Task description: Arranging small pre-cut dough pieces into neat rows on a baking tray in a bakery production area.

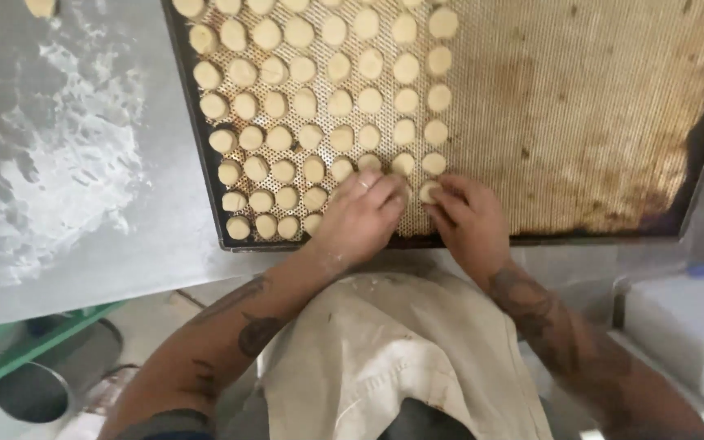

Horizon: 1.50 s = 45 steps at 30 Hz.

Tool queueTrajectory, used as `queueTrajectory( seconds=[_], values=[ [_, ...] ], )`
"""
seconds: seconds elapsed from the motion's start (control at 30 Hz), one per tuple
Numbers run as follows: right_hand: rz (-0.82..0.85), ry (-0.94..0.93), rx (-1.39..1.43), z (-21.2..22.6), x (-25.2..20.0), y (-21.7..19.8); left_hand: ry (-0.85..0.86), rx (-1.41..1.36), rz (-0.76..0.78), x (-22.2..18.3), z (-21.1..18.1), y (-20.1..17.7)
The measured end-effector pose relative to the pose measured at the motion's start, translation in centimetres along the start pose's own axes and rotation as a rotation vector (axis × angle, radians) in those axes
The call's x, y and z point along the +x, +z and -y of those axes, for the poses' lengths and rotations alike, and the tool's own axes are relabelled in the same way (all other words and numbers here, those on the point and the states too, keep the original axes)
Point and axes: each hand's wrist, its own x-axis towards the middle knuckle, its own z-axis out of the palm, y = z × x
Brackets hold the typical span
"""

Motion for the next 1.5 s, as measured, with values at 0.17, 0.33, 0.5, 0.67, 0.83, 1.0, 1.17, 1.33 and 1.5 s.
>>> queueTrajectory(
  seconds=[0.17, 0.33, 0.5, 0.67, 0.83, 1.0, 1.17, 1.33, 1.5],
  values=[
    [0.095, -0.099, -0.068, 0.6, 0.1, -1.9, 0.004, 0.05, -0.095, -1.2, -1.1, -0.9],
    [0.173, -0.008, 0.013, 4.4, 4.5, -4.3, -0.143, -0.143, 0.144, -1.5, 3.6, -11.9],
    [0.627, 0.299, 0.115, 14.8, 15.9, -2.3, -0.321, -0.27, -0.096, -4.9, 18.2, -24.3],
    [0.859, -0.022, 0.241, 26.4, 29.9, 5.0, -0.45, 0.02, -0.244, -5.2, 40.7, -29.4],
    [0.712, -0.219, 0.207, 34.4, 45.8, 15.1, -0.399, 0.461, -0.317, -4.1, 54.1, -29.3],
    [0.202, -0.326, 0.137, 34.8, 58.8, 26.5, -0.363, -0.052, -0.506, -8.2, 51.9, -31.6],
    [0.25, -0.222, 0.213, 34.9, 61.2, 27.5, -0.376, -0.082, -0.408, -9.0, 54.0, -35.0],
    [0.192, 0.171, 0.742, 34.8, 59.5, 25.2, -0.346, 0.082, 0.017, -4.6, 56.7, -36.3],
    [0.267, 0.354, 0.916, 34.5, 57.7, 26.2, -0.701, -0.181, -0.044, -3.6, 55.2, -37.8]
  ],
)
